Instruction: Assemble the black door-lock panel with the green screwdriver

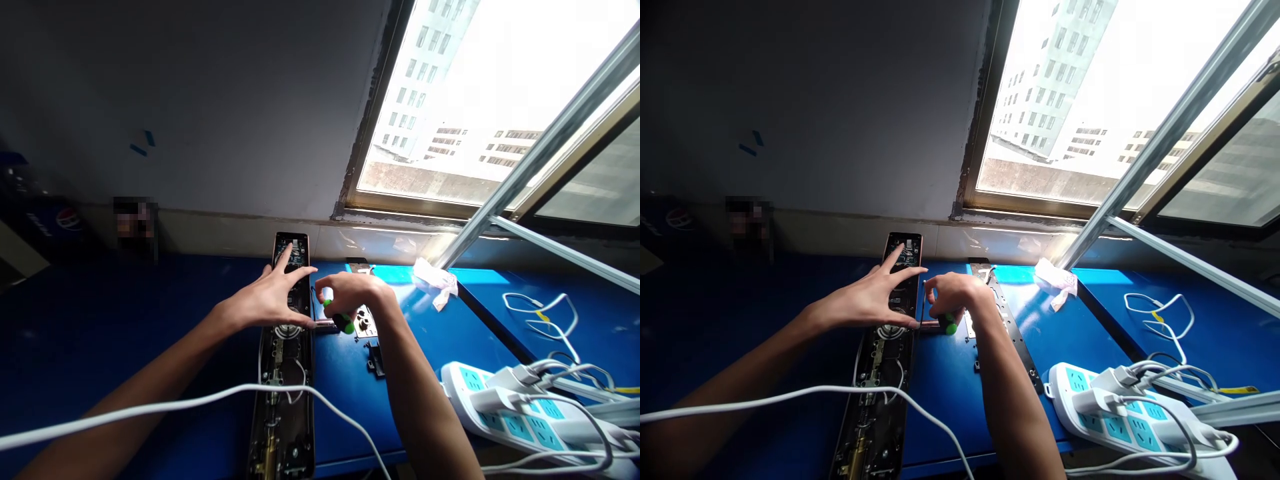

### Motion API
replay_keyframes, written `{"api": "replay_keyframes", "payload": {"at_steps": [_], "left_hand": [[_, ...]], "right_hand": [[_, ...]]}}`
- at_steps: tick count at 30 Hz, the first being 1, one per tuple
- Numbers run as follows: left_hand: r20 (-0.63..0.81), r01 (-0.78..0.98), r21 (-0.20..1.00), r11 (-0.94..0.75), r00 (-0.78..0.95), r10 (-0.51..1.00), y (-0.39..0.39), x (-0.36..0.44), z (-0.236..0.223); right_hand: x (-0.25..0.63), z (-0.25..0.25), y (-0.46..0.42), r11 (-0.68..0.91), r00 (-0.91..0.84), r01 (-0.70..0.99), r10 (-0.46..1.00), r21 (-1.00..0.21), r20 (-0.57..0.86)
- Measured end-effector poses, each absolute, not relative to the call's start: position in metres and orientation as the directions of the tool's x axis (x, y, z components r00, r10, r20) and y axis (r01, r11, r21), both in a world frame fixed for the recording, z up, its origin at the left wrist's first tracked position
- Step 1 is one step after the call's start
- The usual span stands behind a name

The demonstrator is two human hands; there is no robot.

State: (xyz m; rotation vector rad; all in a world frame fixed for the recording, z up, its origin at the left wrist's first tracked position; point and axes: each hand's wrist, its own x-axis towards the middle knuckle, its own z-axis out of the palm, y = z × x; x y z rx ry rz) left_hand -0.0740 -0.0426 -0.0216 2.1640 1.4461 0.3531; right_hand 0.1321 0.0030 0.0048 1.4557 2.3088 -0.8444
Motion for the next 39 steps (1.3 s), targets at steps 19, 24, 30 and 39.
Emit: {"api": "replay_keyframes", "payload": {"at_steps": [19, 24, 30, 39], "left_hand": [[-0.057, 0.809, 0.510, -0.293, 0.372, 0.927, -0.040, -0.070, -0.028], [-0.058, 0.831, 0.484, -0.275, 0.343, 0.937, -0.042, -0.068, -0.025], [-0.070, 0.836, 0.485, -0.257, 0.330, 0.941, -0.041, -0.066, -0.026], [-0.024, 0.835, 0.466, -0.294, 0.344, 0.939, -0.043, -0.066, -0.029]], "right_hand": [[0.155, -0.019, 0.032, 0.096, -0.508, 0.823, 0.566, -0.560, -0.649], [0.158, -0.026, 0.040, 0.038, -0.492, 0.822, 0.551, -0.568, -0.674], [0.170, -0.023, 0.044, 0.009, -0.454, 0.813, 0.636, -0.582, -0.625], [0.177, -0.031, 0.058, 0.084, -0.274, 0.935, 0.787, -0.345, -0.552]]}}
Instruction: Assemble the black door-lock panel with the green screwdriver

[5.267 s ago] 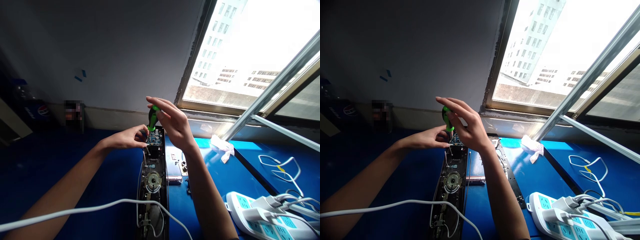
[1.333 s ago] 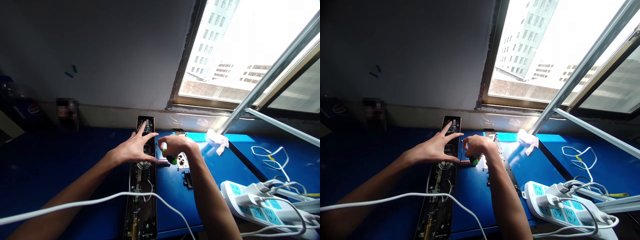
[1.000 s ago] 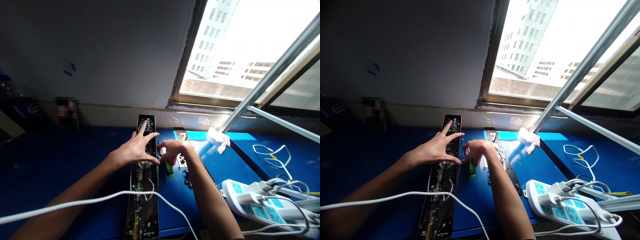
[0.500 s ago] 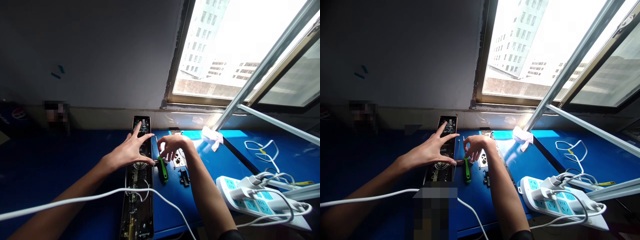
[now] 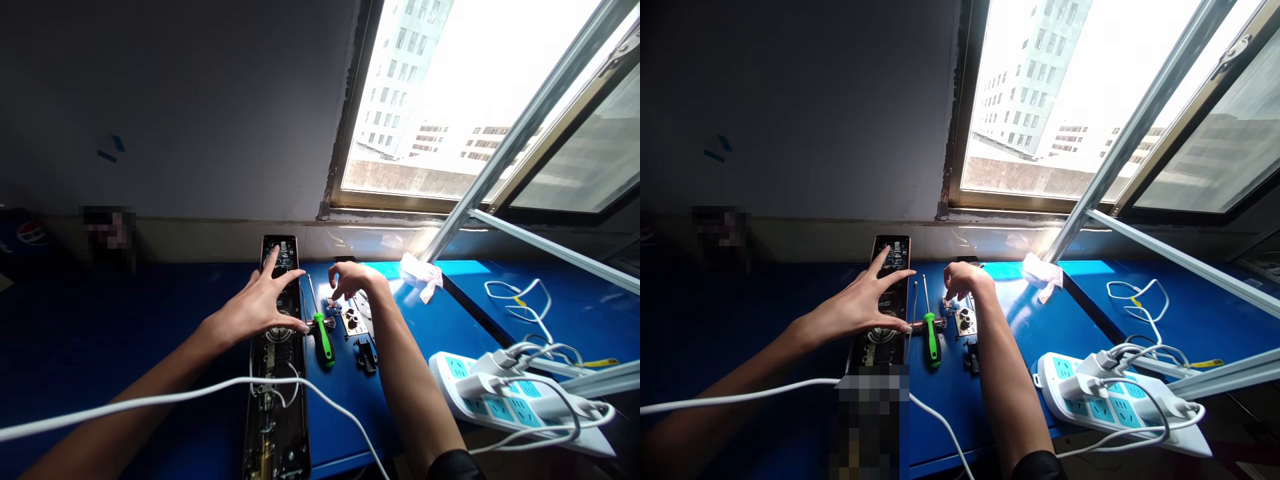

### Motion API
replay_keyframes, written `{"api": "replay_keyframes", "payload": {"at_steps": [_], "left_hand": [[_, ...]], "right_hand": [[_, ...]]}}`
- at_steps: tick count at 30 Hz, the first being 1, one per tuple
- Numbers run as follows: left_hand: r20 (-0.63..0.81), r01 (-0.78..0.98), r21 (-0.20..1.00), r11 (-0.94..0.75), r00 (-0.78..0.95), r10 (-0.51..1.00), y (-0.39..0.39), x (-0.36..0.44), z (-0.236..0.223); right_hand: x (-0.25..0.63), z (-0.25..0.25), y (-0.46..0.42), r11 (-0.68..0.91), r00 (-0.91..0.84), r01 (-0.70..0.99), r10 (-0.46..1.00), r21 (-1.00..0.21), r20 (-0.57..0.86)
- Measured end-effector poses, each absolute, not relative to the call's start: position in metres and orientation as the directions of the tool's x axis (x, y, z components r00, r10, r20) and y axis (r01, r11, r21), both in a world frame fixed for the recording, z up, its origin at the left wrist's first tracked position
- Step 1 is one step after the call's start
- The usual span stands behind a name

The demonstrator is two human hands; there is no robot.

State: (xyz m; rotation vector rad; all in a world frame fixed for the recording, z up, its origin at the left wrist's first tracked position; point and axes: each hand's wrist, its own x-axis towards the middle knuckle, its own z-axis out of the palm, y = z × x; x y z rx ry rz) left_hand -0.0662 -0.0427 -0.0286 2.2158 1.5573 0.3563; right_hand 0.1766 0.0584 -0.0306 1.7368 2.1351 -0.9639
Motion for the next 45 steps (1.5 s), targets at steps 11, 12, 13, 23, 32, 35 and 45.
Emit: {"api": "replay_keyframes", "payload": {"at_steps": [11, 12, 13, 23, 32, 35, 45], "left_hand": [[-0.024, 0.864, 0.425, -0.268, 0.307, 0.951, -0.046, -0.066, -0.022], [-0.009, 0.865, 0.423, -0.272, 0.304, 0.953, -0.046, -0.067, -0.020], [0.007, 0.866, 0.418, -0.273, 0.297, 0.955, -0.046, -0.069, -0.018], [-0.010, 0.854, 0.437, -0.283, 0.319, 0.948, -0.045, -0.077, -0.003], [0.096, 0.838, 0.427, -0.340, 0.332, 0.939, -0.025, -0.100, -0.008], [0.152, 0.820, 0.425, -0.384, 0.354, 0.923, -0.019, -0.112, -0.006], [0.146, 0.814, 0.477, -0.331, 0.298, 0.943, -0.013, -0.122, -0.002]], "right_hand": [[0.149, -0.041, 0.061, 0.097, -0.179, 0.982, 0.769, -0.165, -0.614], [0.148, -0.041, 0.061, 0.094, -0.175, 0.982, 0.767, -0.161, -0.617], [0.147, -0.041, 0.060, 0.092, -0.172, 0.983, 0.766, -0.159, -0.620], [0.144, -0.045, 0.065, 0.088, -0.196, 0.976, 0.747, -0.198, -0.635], [0.161, -0.026, 0.065, 0.176, -0.393, 0.892, 0.758, -0.417, -0.520], [0.174, -0.004, 0.056, 0.244, -0.471, 0.825, 0.796, -0.510, -0.380], [0.119, -0.003, 0.033, 0.654, -0.683, 0.374, 0.674, -0.658, 0.282]]}}
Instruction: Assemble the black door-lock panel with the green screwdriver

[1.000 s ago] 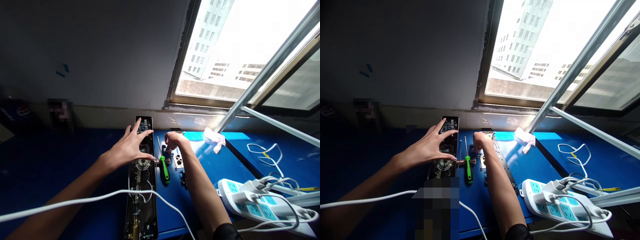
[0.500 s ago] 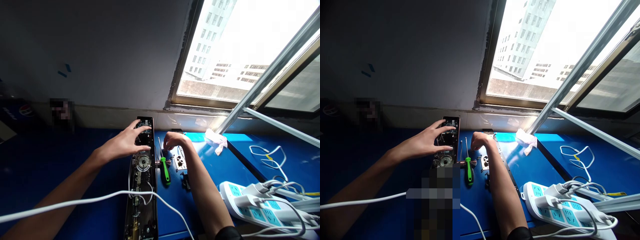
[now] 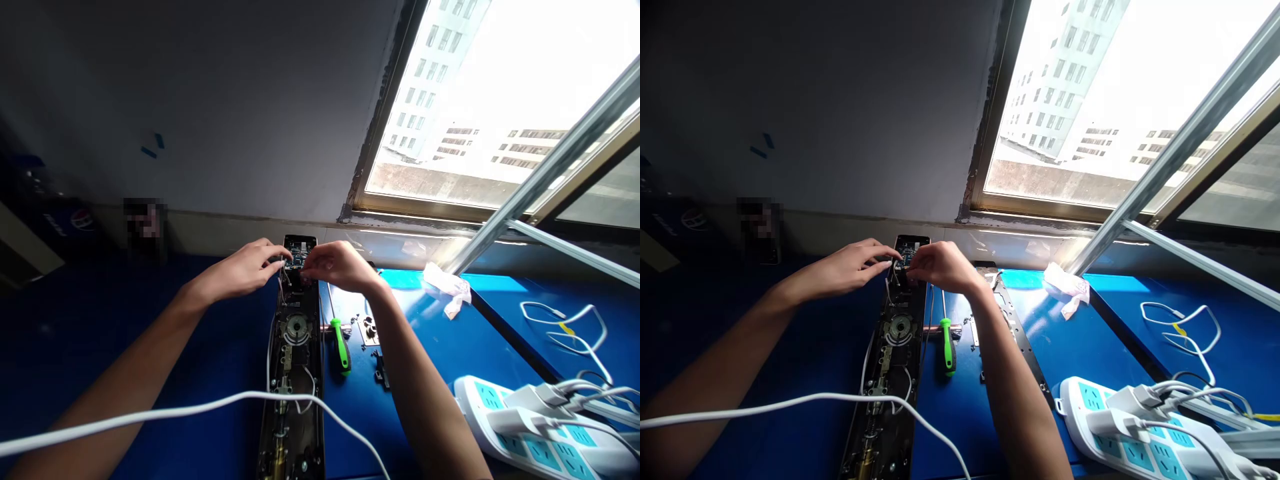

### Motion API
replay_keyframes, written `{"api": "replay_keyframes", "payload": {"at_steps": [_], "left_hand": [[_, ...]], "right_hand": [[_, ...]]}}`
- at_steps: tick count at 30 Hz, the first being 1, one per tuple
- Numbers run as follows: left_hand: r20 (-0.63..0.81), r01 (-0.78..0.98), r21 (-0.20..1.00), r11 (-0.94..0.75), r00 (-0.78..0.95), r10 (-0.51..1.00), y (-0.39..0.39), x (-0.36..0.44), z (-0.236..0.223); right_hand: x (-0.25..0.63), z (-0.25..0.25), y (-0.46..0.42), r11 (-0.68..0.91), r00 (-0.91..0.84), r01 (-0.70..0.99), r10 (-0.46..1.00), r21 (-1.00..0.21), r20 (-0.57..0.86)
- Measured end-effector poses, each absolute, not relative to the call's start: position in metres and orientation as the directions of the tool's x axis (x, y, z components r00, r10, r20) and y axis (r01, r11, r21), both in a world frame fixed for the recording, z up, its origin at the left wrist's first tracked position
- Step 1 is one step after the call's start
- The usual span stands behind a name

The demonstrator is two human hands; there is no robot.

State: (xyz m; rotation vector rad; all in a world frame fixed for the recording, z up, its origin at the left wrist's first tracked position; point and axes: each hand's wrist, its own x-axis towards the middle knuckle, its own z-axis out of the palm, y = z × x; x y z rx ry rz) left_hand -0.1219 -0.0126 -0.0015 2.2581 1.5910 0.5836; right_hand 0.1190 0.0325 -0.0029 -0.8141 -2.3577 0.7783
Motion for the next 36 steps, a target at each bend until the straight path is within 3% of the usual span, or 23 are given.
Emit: {"api": "replay_keyframes", "payload": {"at_steps": [6, 14, 36], "left_hand": [[0.077, 0.835, 0.422, -0.353, 0.355, 0.932, -0.010, -0.124, -0.007], [0.049, 0.787, 0.507, -0.351, 0.380, 0.924, -0.009, -0.122, -0.006], [0.077, 0.623, 0.701, -0.348, 0.419, 0.905, 0.002, -0.124, -0.023]], "right_hand": [[0.101, -0.025, 0.042, 0.729, -0.662, 0.410, 0.651, -0.548, 0.371], [0.108, -0.020, 0.038, 0.800, -0.717, 0.431, 0.585, -0.417, 0.380], [0.102, -0.019, 0.035, 0.809, -0.753, 0.459, 0.574, -0.367, 0.323]]}}
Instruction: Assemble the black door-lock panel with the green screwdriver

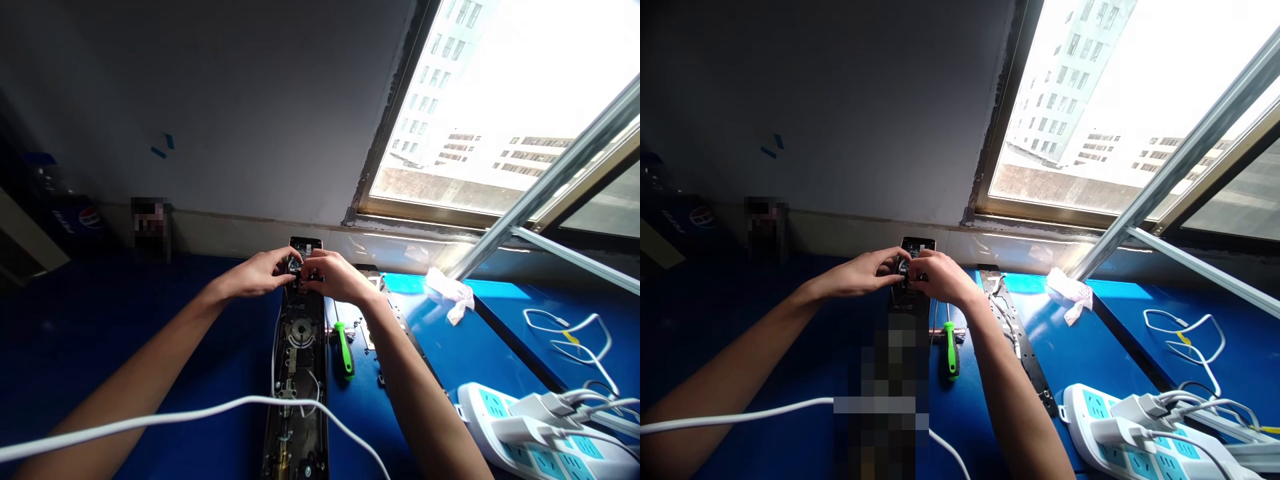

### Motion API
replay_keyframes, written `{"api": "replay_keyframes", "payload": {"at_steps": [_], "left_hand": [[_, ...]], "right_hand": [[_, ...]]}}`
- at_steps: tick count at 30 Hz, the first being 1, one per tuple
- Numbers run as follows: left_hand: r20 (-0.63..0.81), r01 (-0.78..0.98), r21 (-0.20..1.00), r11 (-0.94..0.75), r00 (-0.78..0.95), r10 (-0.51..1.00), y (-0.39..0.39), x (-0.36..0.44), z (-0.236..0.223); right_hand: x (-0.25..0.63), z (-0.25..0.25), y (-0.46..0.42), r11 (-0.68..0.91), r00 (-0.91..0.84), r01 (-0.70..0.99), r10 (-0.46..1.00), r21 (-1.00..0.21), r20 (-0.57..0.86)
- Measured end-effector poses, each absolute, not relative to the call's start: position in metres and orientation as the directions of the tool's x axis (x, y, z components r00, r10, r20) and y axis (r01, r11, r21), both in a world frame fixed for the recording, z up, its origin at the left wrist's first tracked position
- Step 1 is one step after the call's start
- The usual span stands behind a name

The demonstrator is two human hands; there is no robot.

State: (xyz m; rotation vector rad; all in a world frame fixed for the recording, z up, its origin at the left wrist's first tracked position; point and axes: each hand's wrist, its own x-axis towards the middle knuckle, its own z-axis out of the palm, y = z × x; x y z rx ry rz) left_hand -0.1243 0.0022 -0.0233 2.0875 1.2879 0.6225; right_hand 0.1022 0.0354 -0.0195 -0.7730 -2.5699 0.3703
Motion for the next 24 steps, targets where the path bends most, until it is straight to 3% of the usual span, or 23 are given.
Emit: {"api": "replay_keyframes", "payload": {"at_steps": [8, 15, 19, 24], "left_hand": [[0.042, 0.613, 0.715, -0.336, 0.443, 0.896, 0.001, -0.130, -0.018], [-0.098, 0.643, 0.758, -0.107, 0.275, 0.956, 0.007, -0.153, -0.019], [-0.319, 0.524, 0.850, 0.061, 0.419, 0.850, 0.012, -0.146, -0.040], [-0.331, 0.337, 0.921, 0.194, 0.415, 0.848, 0.014, -0.130, -0.060]], "right_hand": [[0.106, -0.012, 0.032, 0.800, -0.754, 0.452, 0.579, -0.396, 0.309], [0.110, -0.008, 0.031, 0.777, -0.700, 0.474, 0.618, -0.414, 0.358], [0.109, -0.010, 0.033, 0.769, -0.691, 0.479, 0.628, -0.423, 0.360], [0.109, -0.013, 0.034, 0.769, -0.692, 0.481, 0.628, -0.421, 0.356]]}}
